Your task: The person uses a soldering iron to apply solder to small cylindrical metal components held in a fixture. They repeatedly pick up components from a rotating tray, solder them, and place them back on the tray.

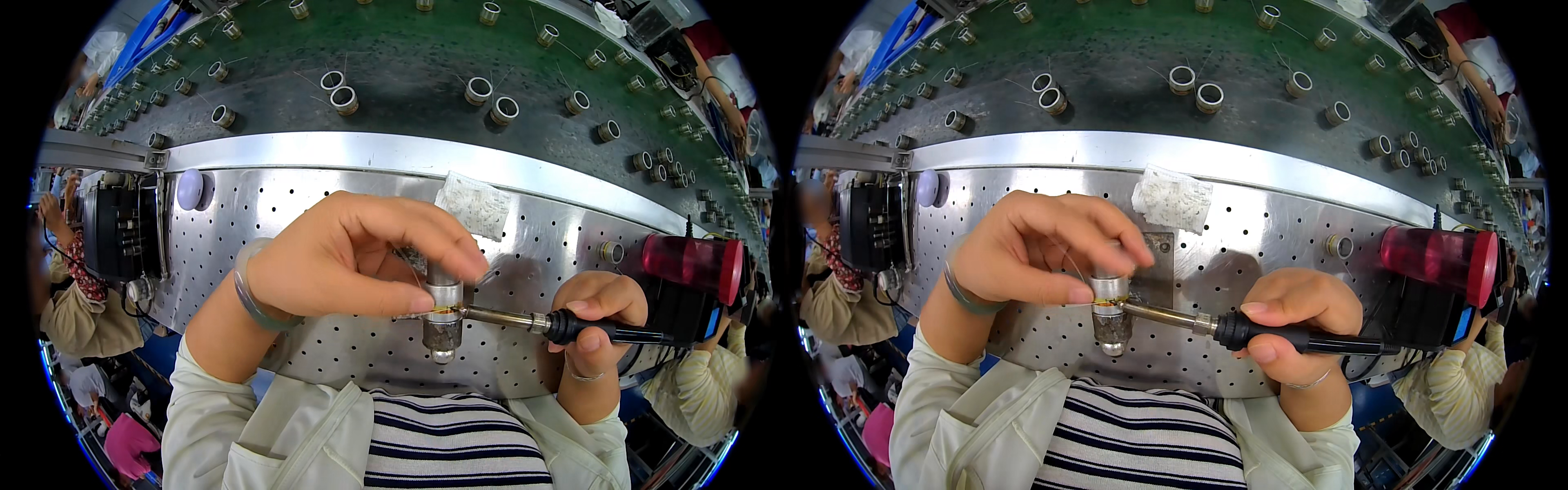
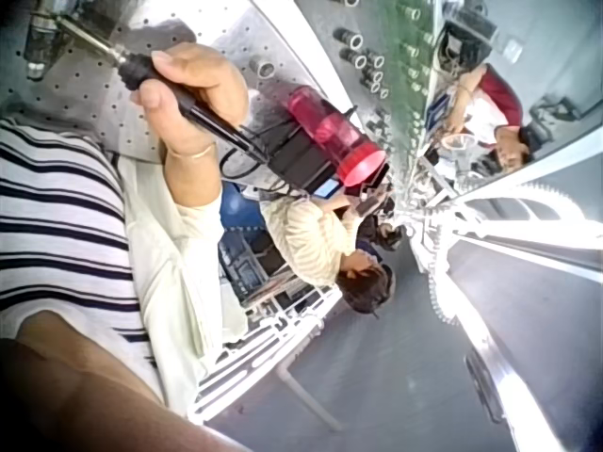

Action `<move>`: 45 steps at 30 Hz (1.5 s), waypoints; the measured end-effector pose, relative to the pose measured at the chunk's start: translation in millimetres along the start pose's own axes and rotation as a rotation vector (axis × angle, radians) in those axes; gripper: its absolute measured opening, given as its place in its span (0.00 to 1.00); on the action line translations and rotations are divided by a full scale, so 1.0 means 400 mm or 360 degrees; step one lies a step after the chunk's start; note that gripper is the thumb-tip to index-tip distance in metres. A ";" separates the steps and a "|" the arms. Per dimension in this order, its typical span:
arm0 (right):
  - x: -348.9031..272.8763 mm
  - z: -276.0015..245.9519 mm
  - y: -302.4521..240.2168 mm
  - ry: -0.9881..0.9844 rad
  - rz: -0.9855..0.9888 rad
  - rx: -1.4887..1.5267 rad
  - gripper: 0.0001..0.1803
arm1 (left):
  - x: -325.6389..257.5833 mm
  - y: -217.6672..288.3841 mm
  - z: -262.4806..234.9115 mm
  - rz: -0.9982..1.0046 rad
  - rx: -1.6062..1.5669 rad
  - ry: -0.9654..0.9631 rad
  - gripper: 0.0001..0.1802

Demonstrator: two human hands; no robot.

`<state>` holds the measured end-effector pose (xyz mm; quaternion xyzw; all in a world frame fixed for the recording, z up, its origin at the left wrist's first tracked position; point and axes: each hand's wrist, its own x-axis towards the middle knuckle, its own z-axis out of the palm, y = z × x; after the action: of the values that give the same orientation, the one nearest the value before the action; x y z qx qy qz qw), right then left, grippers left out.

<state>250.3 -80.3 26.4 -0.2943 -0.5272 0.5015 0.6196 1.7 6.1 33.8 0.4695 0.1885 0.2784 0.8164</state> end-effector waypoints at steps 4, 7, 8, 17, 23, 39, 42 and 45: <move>-0.003 0.000 0.006 -0.0004 -0.0016 -0.0020 0.13 | 0.007 0.013 0.004 -0.0201 -0.0066 -0.0010 0.29; -0.003 0.006 0.006 -0.0013 -0.0009 0.0020 0.12 | 0.003 0.015 0.008 -0.0255 -0.0099 0.0019 0.34; -0.003 0.007 0.005 -0.0011 -0.0012 0.0006 0.12 | 0.003 0.018 0.005 -0.0281 -0.0085 0.0008 0.35; -0.007 0.005 -0.005 0.0061 -0.0017 -0.0003 0.12 | 0.000 0.020 0.012 -0.0331 -0.0113 0.0010 0.43; -0.010 0.002 -0.014 0.0196 0.0052 0.0076 0.12 | 0.005 -0.004 -0.013 -0.0270 -0.0267 -0.0057 0.43; -0.022 0.011 -0.005 0.0208 0.0193 0.0064 0.13 | -0.005 -0.017 -0.013 -0.0359 -0.0205 -0.0006 0.41; -0.023 0.012 -0.002 0.0198 0.0188 0.0078 0.13 | -0.009 -0.017 -0.014 -0.0345 -0.0205 -0.0011 0.41; -0.021 0.012 0.001 0.0162 0.0179 0.0085 0.13 | -0.009 -0.016 -0.017 -0.0333 -0.0202 -0.0034 0.40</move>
<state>246.2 -89.0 24.4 -0.3320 -0.4640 0.5338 0.6241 -3.1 5.6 24.9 0.3977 0.2096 0.1981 0.8710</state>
